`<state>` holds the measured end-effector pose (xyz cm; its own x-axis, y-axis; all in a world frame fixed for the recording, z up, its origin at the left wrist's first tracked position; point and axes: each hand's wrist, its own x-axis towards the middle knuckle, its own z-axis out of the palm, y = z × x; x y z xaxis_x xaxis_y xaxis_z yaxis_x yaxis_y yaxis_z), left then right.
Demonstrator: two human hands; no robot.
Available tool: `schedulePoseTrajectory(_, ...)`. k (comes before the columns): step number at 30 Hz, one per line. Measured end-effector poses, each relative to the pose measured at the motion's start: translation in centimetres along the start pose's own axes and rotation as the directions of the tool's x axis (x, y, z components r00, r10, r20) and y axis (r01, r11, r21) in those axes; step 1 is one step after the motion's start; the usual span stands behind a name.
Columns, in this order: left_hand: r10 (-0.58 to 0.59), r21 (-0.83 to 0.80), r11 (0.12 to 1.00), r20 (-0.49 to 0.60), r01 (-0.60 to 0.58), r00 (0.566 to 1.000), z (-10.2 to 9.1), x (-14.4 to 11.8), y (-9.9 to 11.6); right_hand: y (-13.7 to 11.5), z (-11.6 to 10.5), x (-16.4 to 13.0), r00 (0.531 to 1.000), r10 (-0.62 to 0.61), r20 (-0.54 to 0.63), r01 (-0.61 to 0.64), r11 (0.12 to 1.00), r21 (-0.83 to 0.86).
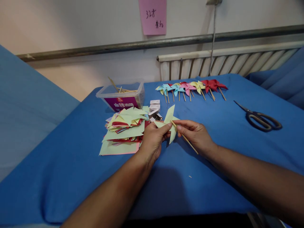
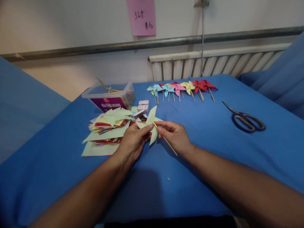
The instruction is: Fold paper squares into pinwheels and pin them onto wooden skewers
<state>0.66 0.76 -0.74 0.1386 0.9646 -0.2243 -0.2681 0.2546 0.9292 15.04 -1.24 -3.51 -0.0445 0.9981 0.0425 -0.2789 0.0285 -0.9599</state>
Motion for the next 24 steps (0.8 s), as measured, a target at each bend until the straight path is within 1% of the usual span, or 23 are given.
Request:
schedulePoseTrajectory(5,0.0,0.005,1.0,-0.019,0.0,1.0,0.1,0.0,0.0,-0.2,0.2,0.0,0.999,-0.043,-0.018,0.042,0.997,-0.063)
schedulePoseTrajectory(8,-0.001,-0.009,1.0,-0.02,0.001,1.0,0.0,0.1,-0.2,0.0,0.3,0.1,0.995,-0.089,-0.035,0.086,0.992,-0.092)
schedulePoseTrajectory(12,0.007,-0.028,1.0,-0.069,-0.009,0.998,0.3,1.1,-0.4,0.5,0.1,0.9,0.987,-0.147,-0.057,0.14,0.983,-0.116)
schedulePoseTrajectory(14,0.011,-0.035,0.999,-0.106,-0.015,0.994,0.9,2.0,-0.4,0.6,-0.2,1.6,0.984,-0.153,-0.089,0.142,0.982,-0.121)
schedulePoseTrajectory(17,-0.007,-0.036,0.999,-0.109,0.003,0.994,2.4,3.4,-0.5,0.6,-0.9,2.8,0.972,-0.167,-0.167,0.147,0.981,-0.124)
schedulePoseTrajectory(20,0.015,-0.064,0.998,-0.102,-0.022,0.995,3.8,4.7,-0.7,0.6,-1.8,3.9,0.957,-0.189,-0.218,0.169,0.98,-0.109)
schedulePoseTrajectory(22,0.037,-0.058,0.997,-0.119,-0.044,0.992,4.4,5.5,-1.0,0.8,-2.2,4.6,0.953,-0.189,-0.236,0.169,0.98,-0.106)
schedulePoseTrajectory(24,0.069,-0.027,0.997,-0.159,-0.074,0.985,4.4,6.1,-1.2,1.2,-2.5,5.1,0.952,-0.171,-0.254,0.147,0.983,-0.109)
